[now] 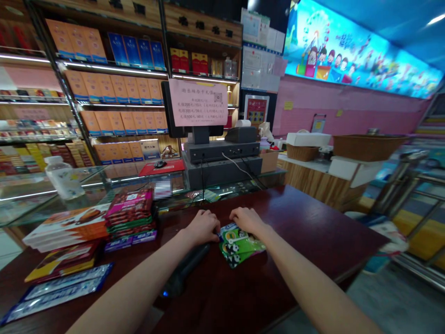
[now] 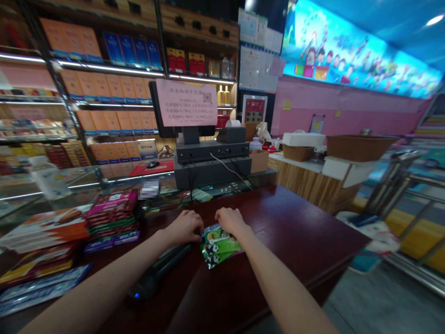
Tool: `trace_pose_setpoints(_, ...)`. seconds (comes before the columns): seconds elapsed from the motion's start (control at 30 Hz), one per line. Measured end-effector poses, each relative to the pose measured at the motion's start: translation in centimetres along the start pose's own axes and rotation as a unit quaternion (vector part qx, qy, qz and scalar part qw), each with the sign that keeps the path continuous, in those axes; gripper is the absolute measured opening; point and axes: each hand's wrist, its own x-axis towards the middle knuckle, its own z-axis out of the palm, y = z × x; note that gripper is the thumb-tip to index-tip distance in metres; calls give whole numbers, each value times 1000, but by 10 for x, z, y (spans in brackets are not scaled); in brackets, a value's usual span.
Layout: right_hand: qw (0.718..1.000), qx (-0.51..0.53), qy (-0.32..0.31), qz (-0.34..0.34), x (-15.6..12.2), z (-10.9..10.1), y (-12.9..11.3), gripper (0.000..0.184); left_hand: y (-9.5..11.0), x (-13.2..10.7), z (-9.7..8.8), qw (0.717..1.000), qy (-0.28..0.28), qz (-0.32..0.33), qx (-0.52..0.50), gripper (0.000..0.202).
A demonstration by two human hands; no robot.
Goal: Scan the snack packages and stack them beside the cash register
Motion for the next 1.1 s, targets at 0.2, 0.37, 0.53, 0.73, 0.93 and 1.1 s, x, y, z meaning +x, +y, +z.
trace_pose_setpoints(0.2,1000,6,-10,14,-3,-1,8,34,1,7,4,999,27,-2,17,13)
trace_pose_setpoints(0.37,1000,7,-20,23,-3,-2,13,40,4,11,1,997,58,-25,34,18)
trace_pose_setpoints(0.53,1000,1,-3,21,-6,-7,14,45,0,11,-5,994,94,-56,29,22)
trace_pose_setpoints(0.73,999,0,37,17,-5,-8,7,34,-8,0,-17,988,124,-90,2,22)
trace_pose_setpoints(0.93,996,37,75,-16,-2,-10,-11,26,-26,-20,-23,979,164,-119,-36,22)
trace_pose_setpoints(1.1,990,87,94,-57,-1,-12,-35,24,-46,-44,-24,964,207,-139,-87,21)
